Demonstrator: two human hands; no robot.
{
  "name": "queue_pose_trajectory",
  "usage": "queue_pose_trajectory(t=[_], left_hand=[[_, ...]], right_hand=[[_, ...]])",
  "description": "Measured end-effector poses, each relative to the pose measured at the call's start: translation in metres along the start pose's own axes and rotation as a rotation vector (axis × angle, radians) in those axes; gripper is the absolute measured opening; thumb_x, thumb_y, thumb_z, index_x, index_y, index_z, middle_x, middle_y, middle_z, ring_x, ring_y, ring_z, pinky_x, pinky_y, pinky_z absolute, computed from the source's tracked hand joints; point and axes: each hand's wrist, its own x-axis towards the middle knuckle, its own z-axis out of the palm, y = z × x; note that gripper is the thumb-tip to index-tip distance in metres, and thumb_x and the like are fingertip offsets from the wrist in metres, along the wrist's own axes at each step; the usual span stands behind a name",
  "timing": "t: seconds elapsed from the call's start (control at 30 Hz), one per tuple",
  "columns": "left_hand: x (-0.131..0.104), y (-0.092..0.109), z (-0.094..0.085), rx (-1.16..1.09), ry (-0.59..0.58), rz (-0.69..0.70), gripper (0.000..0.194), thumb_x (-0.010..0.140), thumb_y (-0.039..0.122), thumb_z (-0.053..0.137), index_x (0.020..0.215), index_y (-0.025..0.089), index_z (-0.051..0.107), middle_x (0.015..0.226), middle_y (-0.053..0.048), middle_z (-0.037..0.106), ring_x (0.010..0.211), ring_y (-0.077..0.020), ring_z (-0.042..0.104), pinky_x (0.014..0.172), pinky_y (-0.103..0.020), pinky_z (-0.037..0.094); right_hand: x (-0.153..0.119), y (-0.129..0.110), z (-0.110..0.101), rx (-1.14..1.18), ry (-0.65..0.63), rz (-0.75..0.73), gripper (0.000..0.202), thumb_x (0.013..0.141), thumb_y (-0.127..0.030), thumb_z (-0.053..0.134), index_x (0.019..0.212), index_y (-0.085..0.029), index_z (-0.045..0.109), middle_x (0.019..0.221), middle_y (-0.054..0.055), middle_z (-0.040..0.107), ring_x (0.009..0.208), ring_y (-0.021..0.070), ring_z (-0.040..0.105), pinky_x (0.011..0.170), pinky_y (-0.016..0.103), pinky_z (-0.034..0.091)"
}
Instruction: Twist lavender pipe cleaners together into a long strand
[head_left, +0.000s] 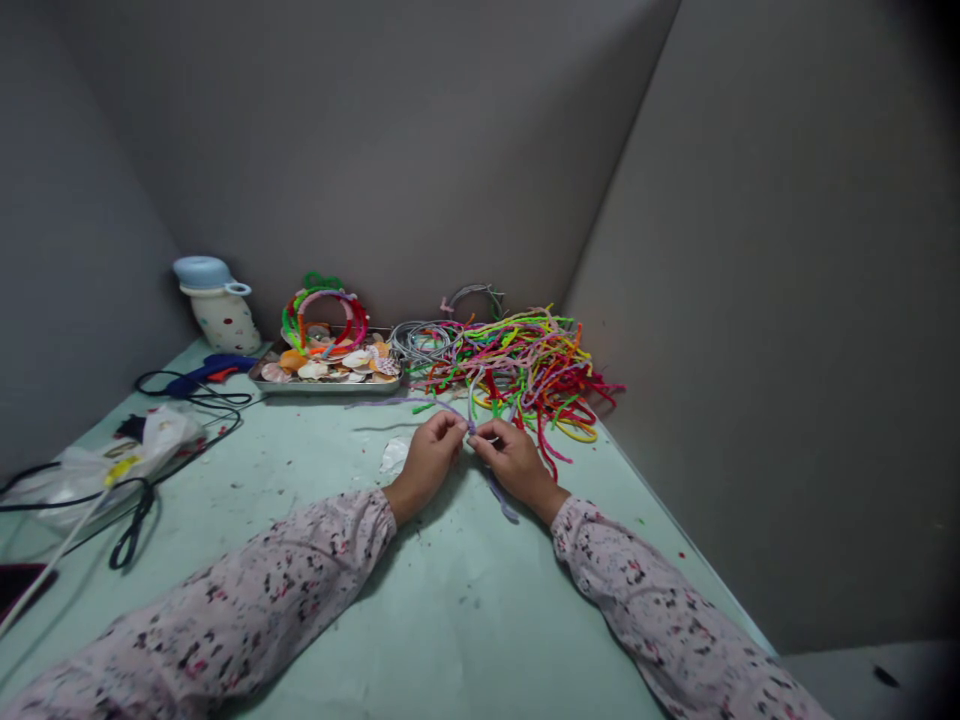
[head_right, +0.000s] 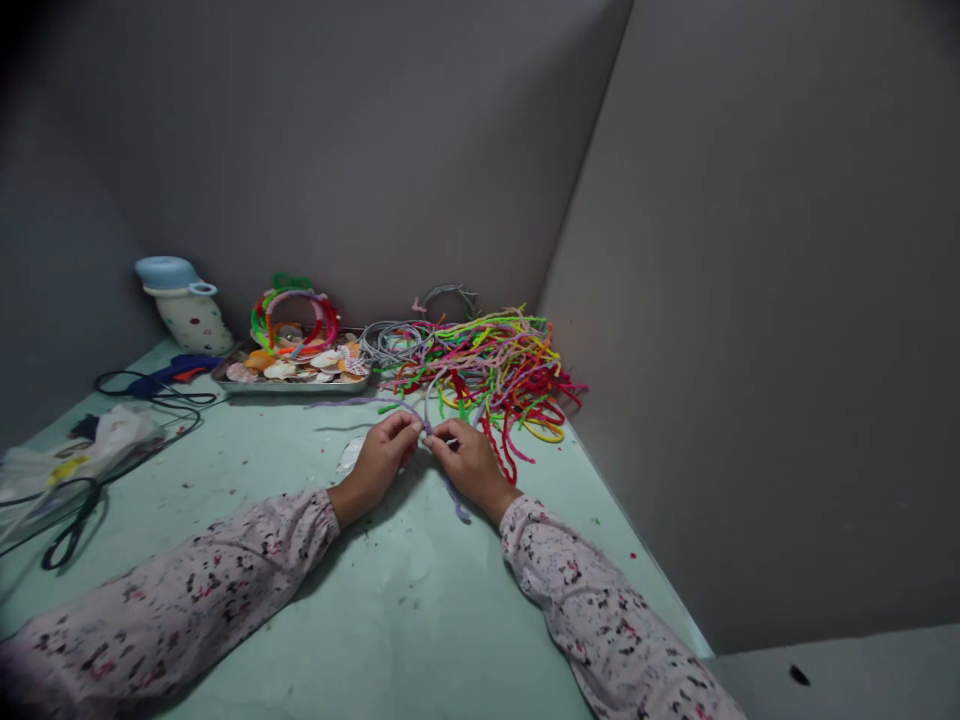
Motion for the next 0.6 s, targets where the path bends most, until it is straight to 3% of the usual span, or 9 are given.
queue_pose_trajectory(t=[0.23,0.43,0.6], left_hand=[[-0.0002,-0.0036,-0.0008,0.039,-0.007,-0.019,0.016,0.078,0.033,0.058,0.074,0.018,0.054,0.052,0.006,0.042,0.046,-0.0082,0.036,0.045,-0.021,0.027],[-0.0015,-0.0008,-0.0013,0.181,0.093,0.082,0.012,0.077,0.030,0.059,0.075,0.018,0.058,0.063,0.003,0.052,0.055,-0.0097,0.042,0.053,-0.021,0.032],[-0.0013,-0.0043,-0.0023,0.287,0.086,0.132,0.012,0.079,0.029,0.056,0.075,0.018,0.057,0.066,0.002,0.054,0.061,-0.0115,0.046,0.057,-0.022,0.033]], right_hand=[[0.0007,0.0007,0.0002,0.029,-0.050,-0.016,0.013,0.086,-0.030,0.057,0.088,-0.020,0.065,0.083,0.002,0.065,0.076,0.0147,0.059,0.070,0.027,0.045],[0.0009,-0.0012,-0.0007,0.000,-0.039,-0.046,0.013,0.086,-0.029,0.058,0.089,-0.019,0.065,0.084,0.003,0.065,0.078,0.0156,0.059,0.072,0.028,0.044],[0.0010,-0.0017,-0.0017,-0.001,-0.055,-0.054,0.012,0.086,-0.027,0.057,0.089,-0.020,0.066,0.084,0.003,0.065,0.078,0.0157,0.059,0.073,0.028,0.044]])
